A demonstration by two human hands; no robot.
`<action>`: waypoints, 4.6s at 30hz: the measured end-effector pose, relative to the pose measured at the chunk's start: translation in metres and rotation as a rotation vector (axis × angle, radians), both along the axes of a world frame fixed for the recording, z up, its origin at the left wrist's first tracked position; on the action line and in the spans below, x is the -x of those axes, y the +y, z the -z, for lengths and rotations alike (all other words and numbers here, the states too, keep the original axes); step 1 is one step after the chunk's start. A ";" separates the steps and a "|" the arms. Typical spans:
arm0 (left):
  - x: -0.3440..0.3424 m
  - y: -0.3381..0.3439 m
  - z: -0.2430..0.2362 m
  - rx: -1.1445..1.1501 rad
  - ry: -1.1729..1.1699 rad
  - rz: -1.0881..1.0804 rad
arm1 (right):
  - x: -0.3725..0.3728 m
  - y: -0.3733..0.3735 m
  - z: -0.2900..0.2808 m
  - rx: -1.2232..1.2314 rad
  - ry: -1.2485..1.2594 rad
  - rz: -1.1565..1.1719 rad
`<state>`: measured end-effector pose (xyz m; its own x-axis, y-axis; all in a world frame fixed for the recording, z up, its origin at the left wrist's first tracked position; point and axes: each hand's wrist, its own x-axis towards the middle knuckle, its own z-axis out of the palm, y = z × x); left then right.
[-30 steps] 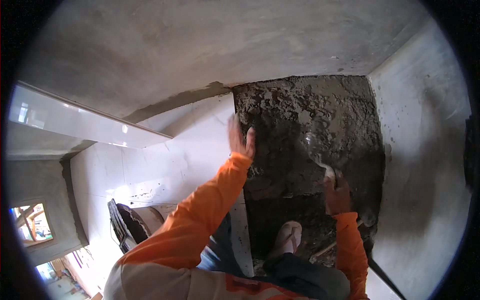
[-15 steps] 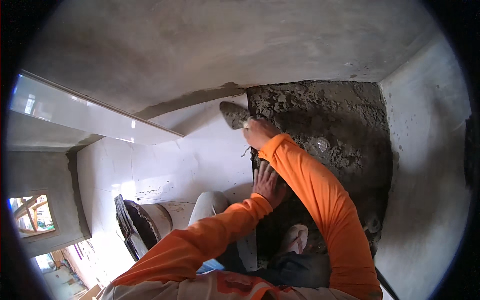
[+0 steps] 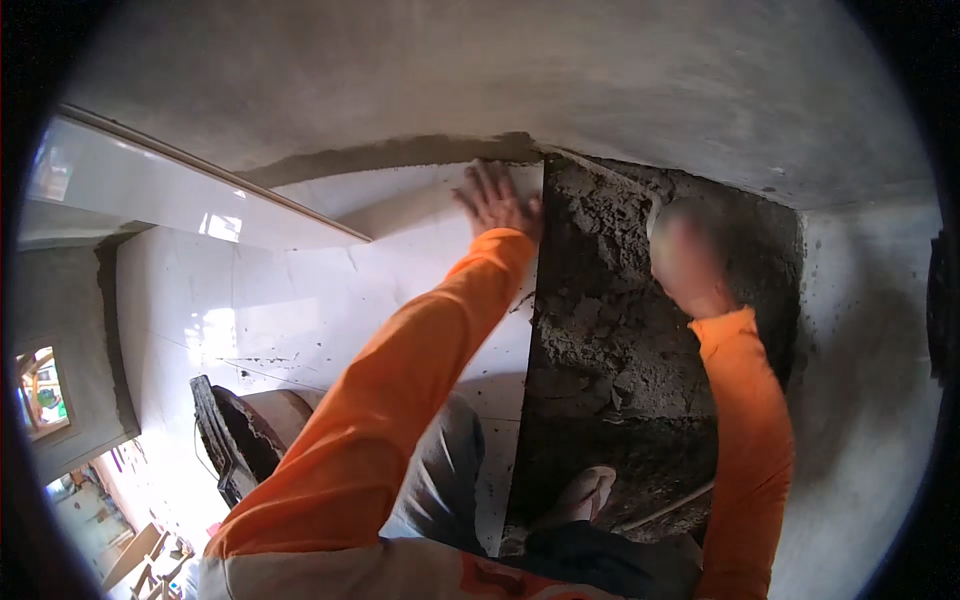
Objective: The person spreads and levels wet cement on a floor section using a hand trowel and a rectangular float, while touching the edges of the installed floor tiles.
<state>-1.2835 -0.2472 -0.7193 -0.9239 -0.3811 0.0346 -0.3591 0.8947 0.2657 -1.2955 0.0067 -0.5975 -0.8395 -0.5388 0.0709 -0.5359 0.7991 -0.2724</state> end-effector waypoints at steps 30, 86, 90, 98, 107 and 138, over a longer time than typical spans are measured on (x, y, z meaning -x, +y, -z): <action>-0.002 -0.045 0.019 -0.150 0.311 -0.485 | 0.052 -0.088 0.029 -0.260 -0.053 -0.029; -0.198 -0.118 -0.025 0.113 -0.127 0.312 | -0.059 -0.061 0.042 1.062 -1.540 0.478; -0.198 -0.122 -0.028 0.144 -0.094 0.316 | -0.054 -0.023 0.051 1.236 -1.489 0.563; -0.203 -0.109 -0.016 0.139 -0.127 0.286 | -0.067 0.010 0.039 0.589 -1.043 0.599; -0.204 -0.123 -0.002 0.253 -0.053 0.355 | -0.053 0.114 0.037 0.088 -0.317 0.555; -0.204 -0.126 0.001 0.344 -0.100 0.349 | -0.039 0.255 0.012 -0.015 -0.395 0.937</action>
<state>-1.0795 -0.3727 -0.7200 -0.9995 -0.0307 0.0086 -0.0313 0.9958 -0.0861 -1.2560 0.2613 -0.6095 -0.8862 0.3491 -0.3047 0.4338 0.8562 -0.2807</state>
